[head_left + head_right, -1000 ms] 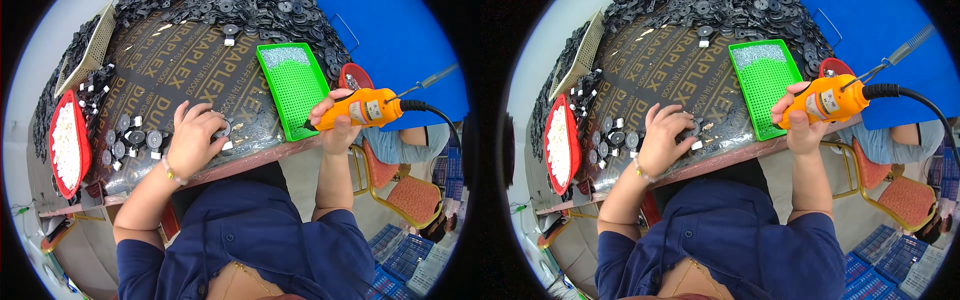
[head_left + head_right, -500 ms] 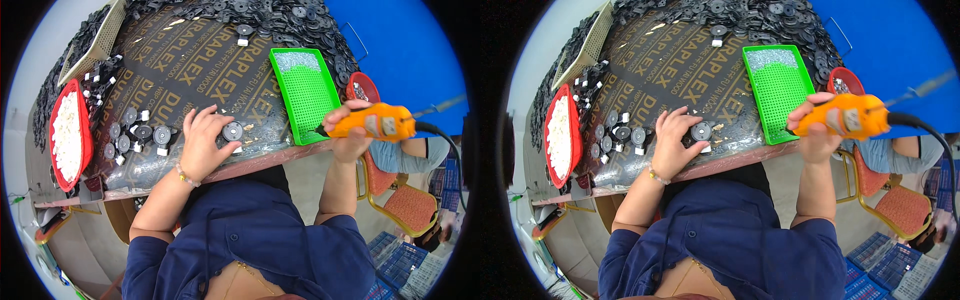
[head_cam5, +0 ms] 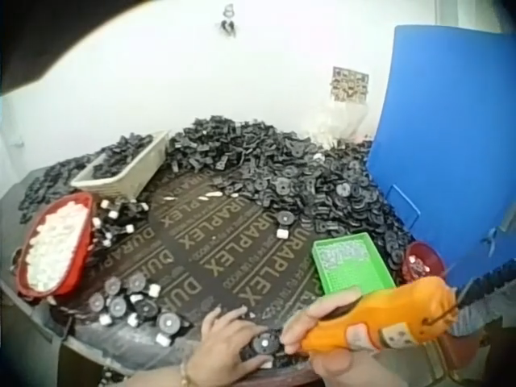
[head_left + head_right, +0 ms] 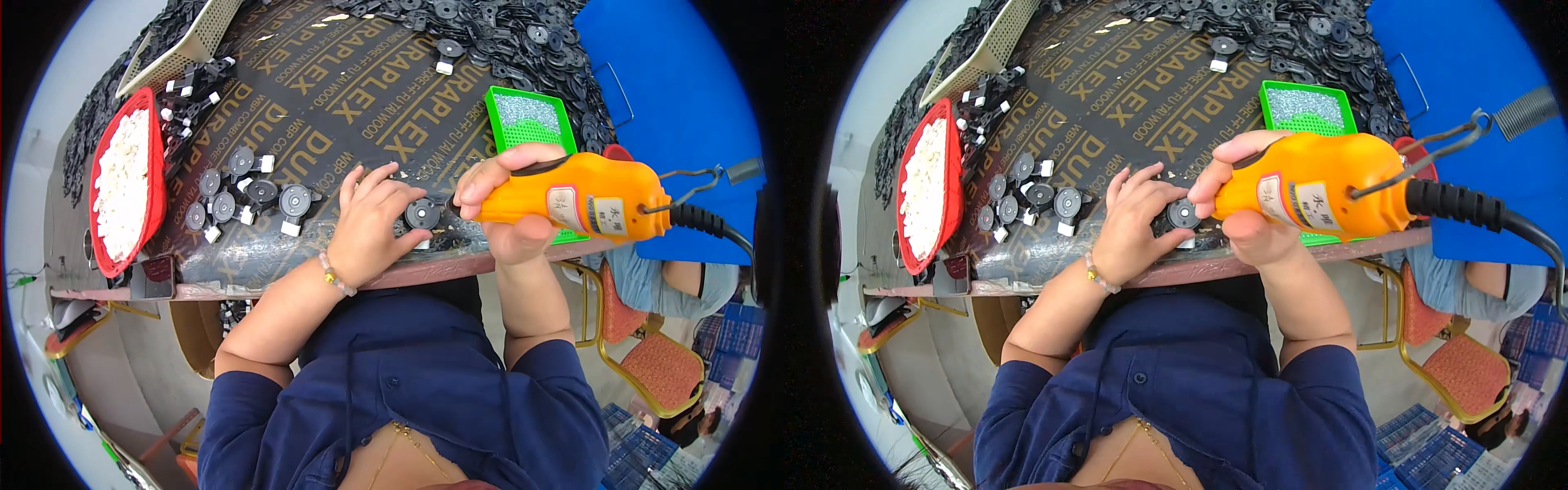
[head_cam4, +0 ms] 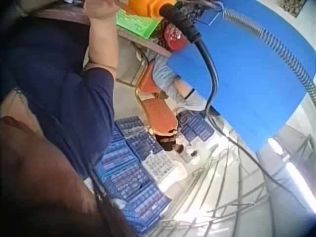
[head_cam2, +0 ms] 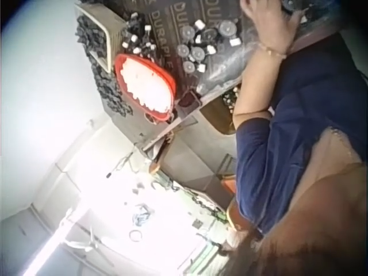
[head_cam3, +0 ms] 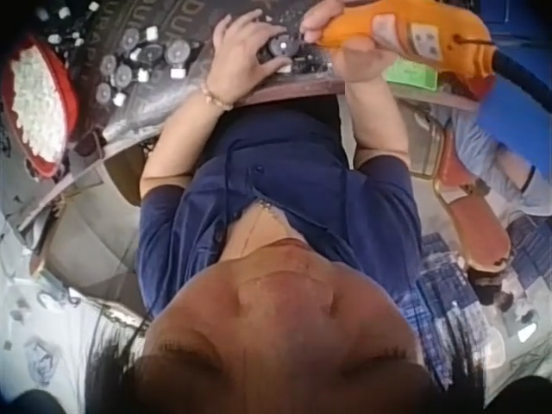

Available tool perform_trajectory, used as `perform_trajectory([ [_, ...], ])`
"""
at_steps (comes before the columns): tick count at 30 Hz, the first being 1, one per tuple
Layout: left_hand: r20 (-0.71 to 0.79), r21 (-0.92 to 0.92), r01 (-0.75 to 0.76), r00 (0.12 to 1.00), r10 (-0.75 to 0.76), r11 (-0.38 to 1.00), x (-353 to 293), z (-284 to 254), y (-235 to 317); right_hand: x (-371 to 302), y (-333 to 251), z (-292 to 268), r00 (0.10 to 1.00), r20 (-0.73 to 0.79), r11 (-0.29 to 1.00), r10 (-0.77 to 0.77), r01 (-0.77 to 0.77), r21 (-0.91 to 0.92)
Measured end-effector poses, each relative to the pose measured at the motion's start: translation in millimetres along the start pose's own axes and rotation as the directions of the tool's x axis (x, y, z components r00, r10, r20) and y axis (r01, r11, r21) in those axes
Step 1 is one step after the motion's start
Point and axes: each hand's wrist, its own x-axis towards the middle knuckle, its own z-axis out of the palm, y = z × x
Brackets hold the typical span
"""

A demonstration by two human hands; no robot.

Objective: Assembling small components at a workbench using a handheld soldering tool.

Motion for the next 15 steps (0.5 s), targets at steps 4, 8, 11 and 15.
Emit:
perform_trajectory([
  [4,-0.014,0.005,-0.009,1.0,0.009,1.0,-1.1,-0.1,-1.0,4.7,6.3,5.4,0.999,0.016,0.999,0.045,-0.045,0.004],
  [8,-0.011,-0.006,-0.023,1.0,0.023,1.0,0.0,-1.5,-0.9,4.6,9.5,7.5,0.996,0.038,0.994,0.083,-0.085,0.064],
  [11,-0.028,-0.005,-0.026,0.999,0.026,1.0,-1.0,-1.4,-1.7,8.1,8.0,17.2,0.995,0.038,0.993,0.097,-0.099,0.06],
  [15,-0.02,0.005,-0.035,0.999,0.035,0.999,0.8,-0.6,-0.4,8.7,5.3,21.4,0.991,-0.049,0.991,0.126,-0.124,0.045],
])
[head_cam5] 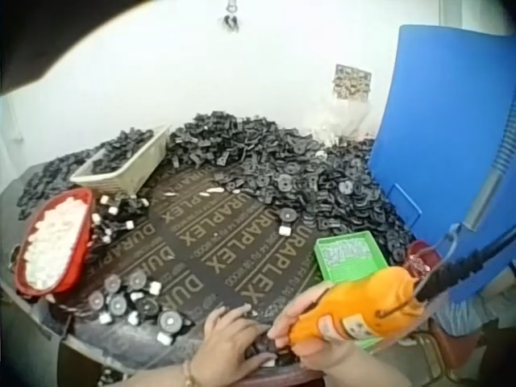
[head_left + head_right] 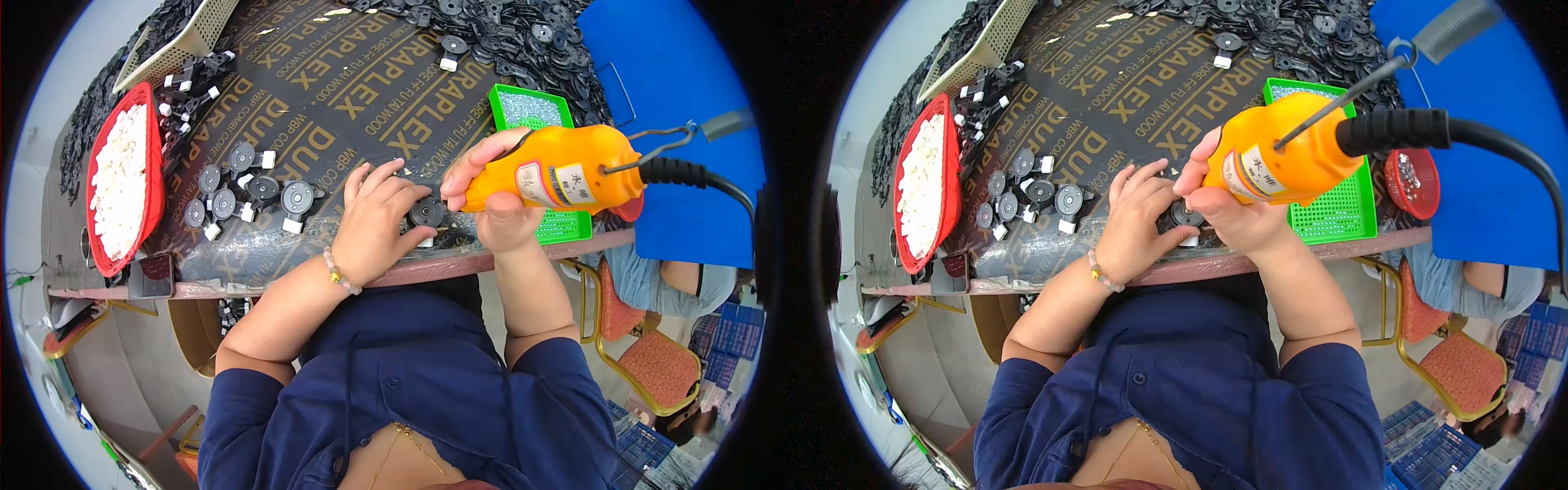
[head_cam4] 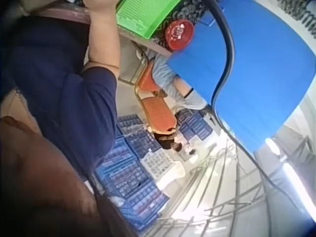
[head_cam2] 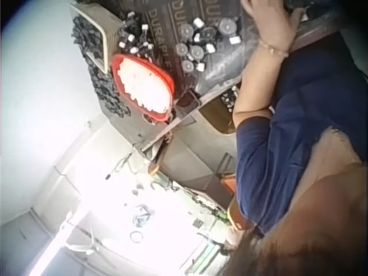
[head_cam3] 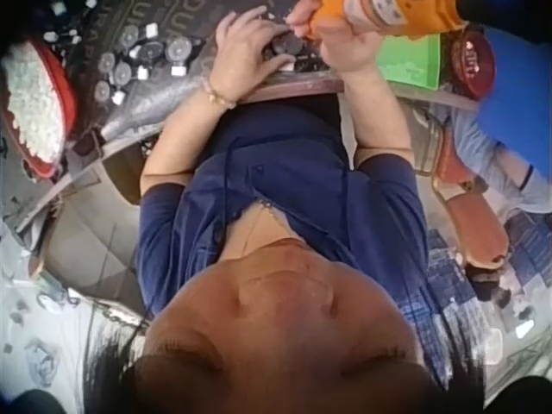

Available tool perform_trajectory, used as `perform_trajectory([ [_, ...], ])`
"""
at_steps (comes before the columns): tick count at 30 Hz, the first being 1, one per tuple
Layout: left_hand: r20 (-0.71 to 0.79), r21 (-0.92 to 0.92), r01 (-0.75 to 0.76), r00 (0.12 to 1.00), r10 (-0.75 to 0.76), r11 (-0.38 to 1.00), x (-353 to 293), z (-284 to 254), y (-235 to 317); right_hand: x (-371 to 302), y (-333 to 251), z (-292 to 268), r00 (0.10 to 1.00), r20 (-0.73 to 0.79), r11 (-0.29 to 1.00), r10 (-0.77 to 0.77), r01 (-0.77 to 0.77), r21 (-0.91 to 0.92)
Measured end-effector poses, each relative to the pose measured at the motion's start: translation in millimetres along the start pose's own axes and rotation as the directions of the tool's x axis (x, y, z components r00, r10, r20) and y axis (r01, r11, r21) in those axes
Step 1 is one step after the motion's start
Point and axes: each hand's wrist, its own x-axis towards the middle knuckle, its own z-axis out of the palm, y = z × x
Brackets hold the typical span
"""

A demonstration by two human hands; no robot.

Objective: Assembling small components at a workbench using a handheld soldering tool.

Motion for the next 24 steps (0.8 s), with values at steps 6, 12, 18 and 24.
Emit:
perform_trajectory([
  [6,-0.026,0.025,-0.011,1.0,0.011,1.0,-3.0,1.2,0.4,-11.1,-9.9,-50.2,0.983,-0.075,0.98,-0.17,0.177,0.09],
  [12,-0.018,0.047,-0.021,1.0,0.022,0.999,-1.5,4.1,3.9,-34.4,-54.3,-114.6,0.918,-0.252,0.843,-0.308,0.14,-0.519],
  [18,-0.012,0.07,-0.035,0.999,0.036,0.997,0.2,5.4,3.7,-44.7,-41.2,-131.8,0.877,-0.303,0.857,-0.372,0.198,-0.477],
  [24,-0.013,0.083,-0.033,0.999,0.034,0.996,-0.5,6.0,4.0,-47.7,-41.4,-136.5,0.878,-0.303,0.856,-0.37,0.195,-0.479],
])
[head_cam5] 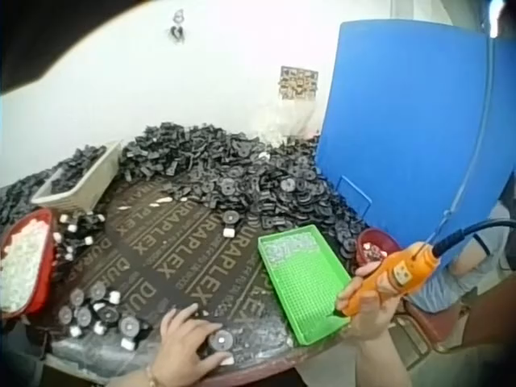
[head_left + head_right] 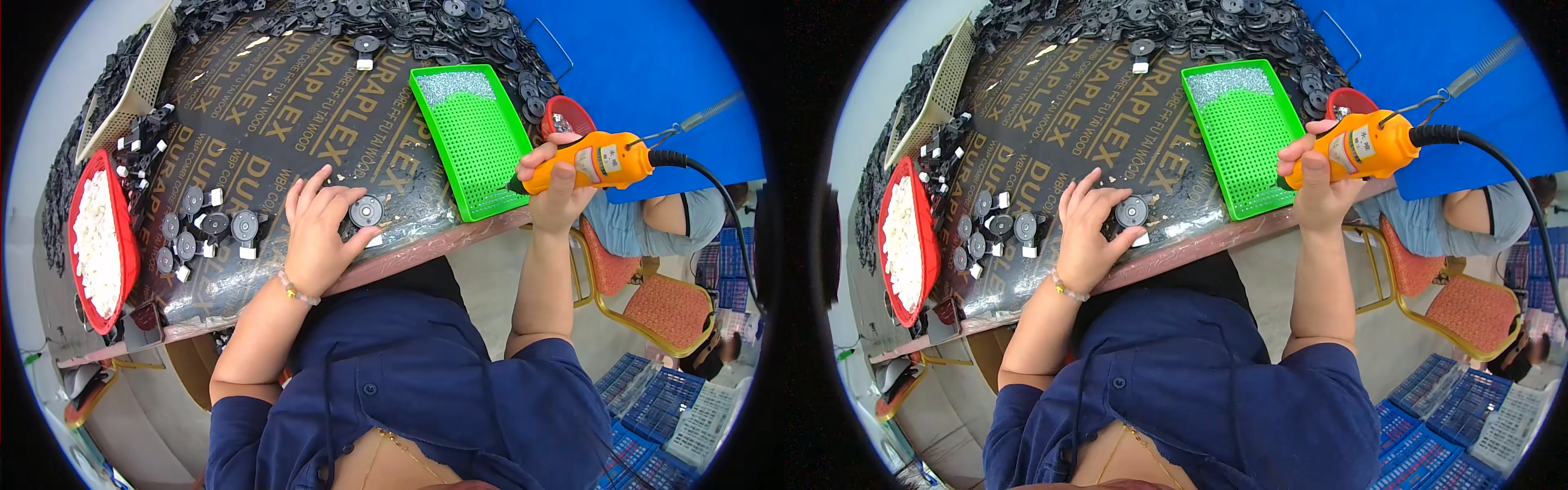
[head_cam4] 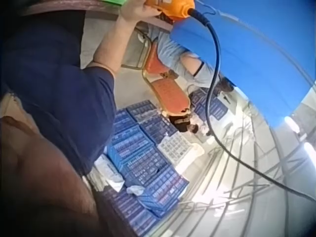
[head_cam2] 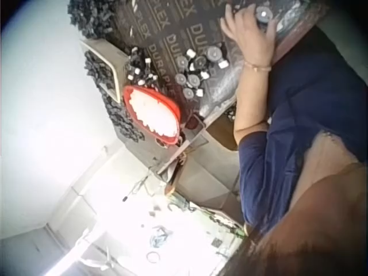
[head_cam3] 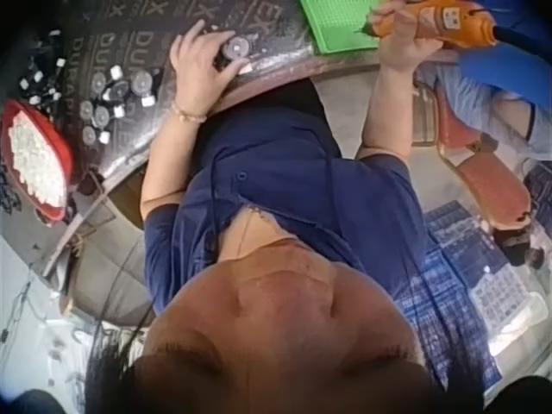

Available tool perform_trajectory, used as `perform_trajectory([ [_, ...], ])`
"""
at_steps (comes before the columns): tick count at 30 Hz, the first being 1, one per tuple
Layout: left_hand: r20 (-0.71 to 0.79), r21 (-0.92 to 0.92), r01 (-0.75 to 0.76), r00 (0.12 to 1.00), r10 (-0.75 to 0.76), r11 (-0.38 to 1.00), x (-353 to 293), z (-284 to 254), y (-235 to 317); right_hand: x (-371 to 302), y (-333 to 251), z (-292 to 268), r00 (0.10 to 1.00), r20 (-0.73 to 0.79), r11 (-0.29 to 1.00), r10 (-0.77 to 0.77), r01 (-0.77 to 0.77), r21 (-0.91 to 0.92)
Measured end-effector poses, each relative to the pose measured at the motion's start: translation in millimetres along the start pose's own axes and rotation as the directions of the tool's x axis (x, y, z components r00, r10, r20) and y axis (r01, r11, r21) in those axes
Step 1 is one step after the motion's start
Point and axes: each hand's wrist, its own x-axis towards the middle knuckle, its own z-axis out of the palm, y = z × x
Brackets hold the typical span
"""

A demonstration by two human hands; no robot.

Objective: Assembling small components at a workbench using a handheld soldering tool.

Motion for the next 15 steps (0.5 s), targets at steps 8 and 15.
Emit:
perform_trajectory([
  [8,0.002,-0.049,0.064,0.998,-0.064,0.997,0.9,-5.1,1.7,5.4,-29.7,8.1,0.999,0.033,0.996,-0.005,0.002,0.088],
  [15,-0.001,-0.077,0.044,0.999,-0.044,0.996,-2.2,-1.1,-3.3,-15.9,-32.6,105.0,0.941,0.335,0.899,0.042,-0.182,0.397],
])
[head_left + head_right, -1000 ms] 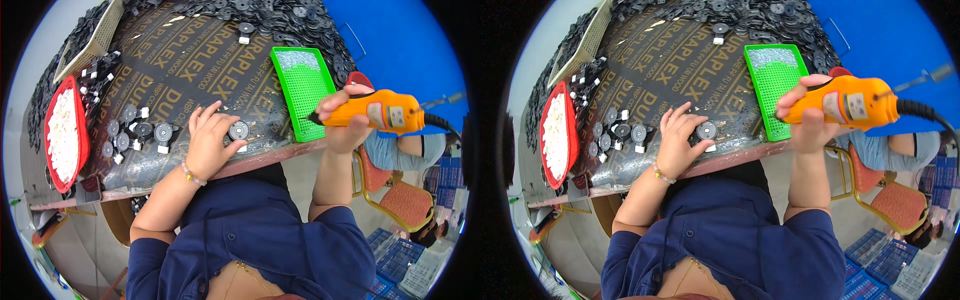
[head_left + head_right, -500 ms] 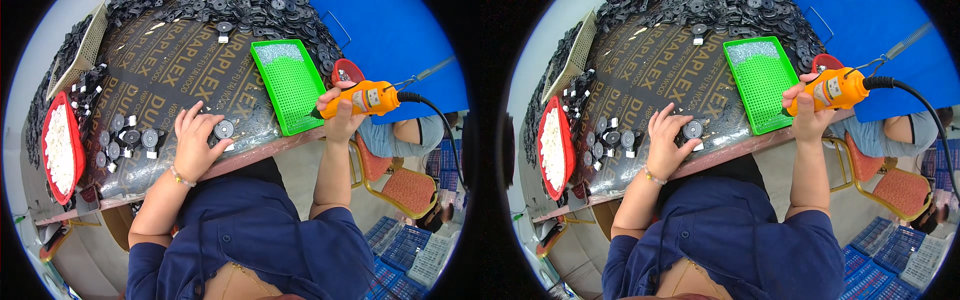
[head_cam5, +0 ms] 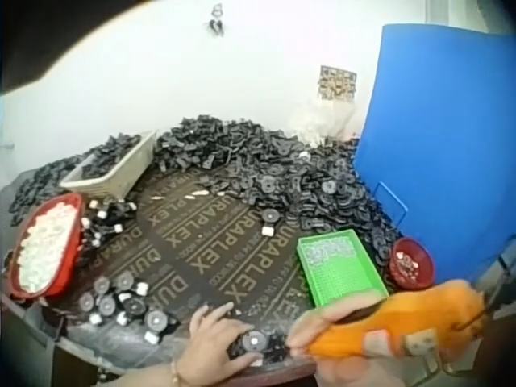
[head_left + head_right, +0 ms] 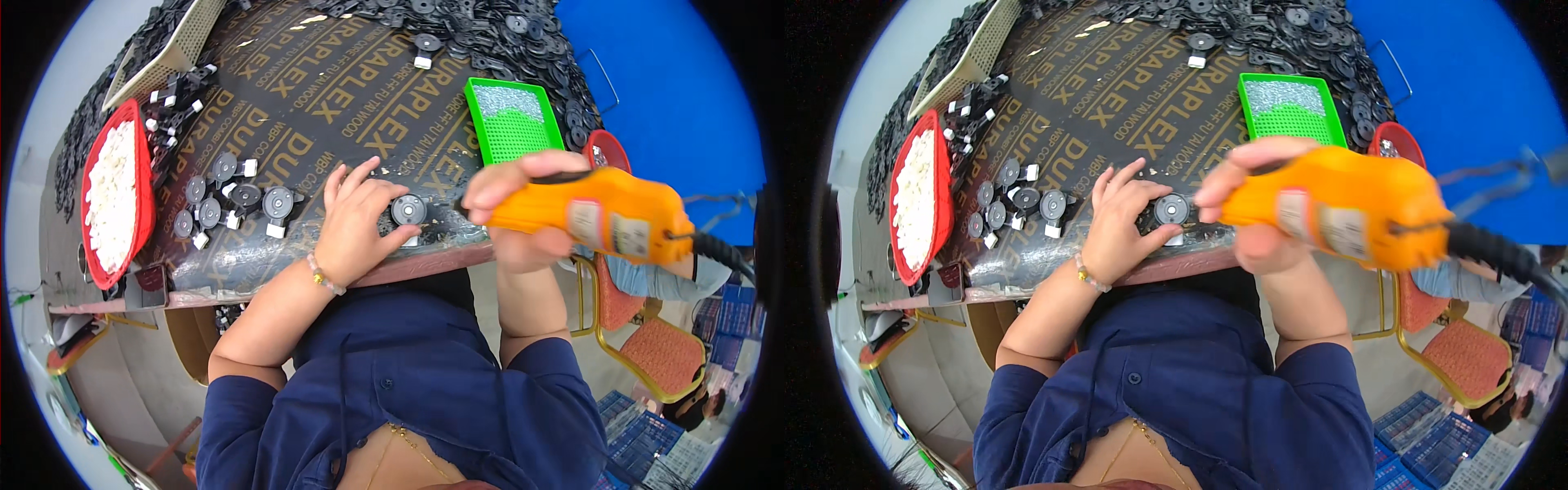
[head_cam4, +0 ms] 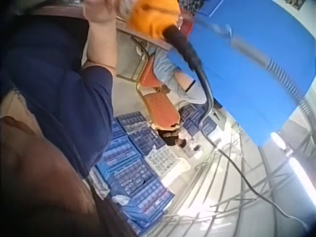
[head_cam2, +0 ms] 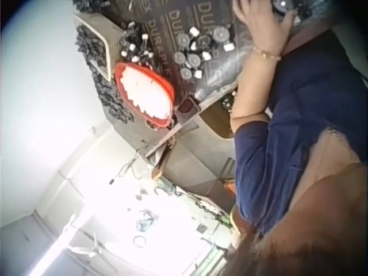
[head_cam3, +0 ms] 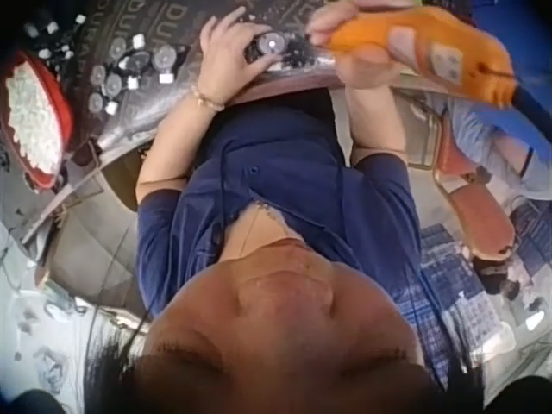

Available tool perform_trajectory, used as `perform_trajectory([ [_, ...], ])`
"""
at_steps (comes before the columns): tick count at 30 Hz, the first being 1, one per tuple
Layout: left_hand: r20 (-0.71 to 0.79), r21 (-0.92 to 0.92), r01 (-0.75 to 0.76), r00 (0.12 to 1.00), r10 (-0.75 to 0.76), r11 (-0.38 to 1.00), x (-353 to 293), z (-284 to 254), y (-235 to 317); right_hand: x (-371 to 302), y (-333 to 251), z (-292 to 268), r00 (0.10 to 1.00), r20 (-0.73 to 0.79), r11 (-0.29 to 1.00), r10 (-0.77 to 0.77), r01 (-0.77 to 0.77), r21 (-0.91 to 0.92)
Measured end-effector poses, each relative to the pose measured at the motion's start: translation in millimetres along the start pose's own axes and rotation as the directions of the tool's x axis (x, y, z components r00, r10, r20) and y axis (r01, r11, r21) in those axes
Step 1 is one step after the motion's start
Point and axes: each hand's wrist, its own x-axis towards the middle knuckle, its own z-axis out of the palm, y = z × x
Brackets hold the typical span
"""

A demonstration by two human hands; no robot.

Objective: Assembling small components at a workbench using a handheld soldering tool.

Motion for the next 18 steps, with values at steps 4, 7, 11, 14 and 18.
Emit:
perform_trajectory([
  [4,-0.005,-0.012,0.004,1.0,-0.005,1.0,0.6,0.0,-0.3,7.5,21.2,23.1,0.994,0.077,0.996,0.079,-0.082,0.043],
  [7,-0.014,-0.011,0.007,1.0,-0.007,1.0,0.2,-0.3,0.4,9.9,26.1,29.4,0.989,0.078,0.991,0.129,-0.13,0.012],
  [11,-0.018,-0.022,0.001,1.0,-0.001,1.0,0.1,-0.2,-0.5,10.9,31.6,26.7,0.981,0.128,0.986,0.147,-0.156,0.06],
  [14,-0.019,-0.046,-0.001,1.0,0.0,0.999,0.7,1.6,-0.8,12.1,31.3,30.4,0.974,0.167,0.983,0.155,-0.169,0.074],
  [18,-0.026,-0.044,-0.01,1.0,0.009,0.999,1.4,-0.6,-0.3,15.0,30.2,41.6,0.977,0.123,0.982,0.177,-0.183,0.037],
])
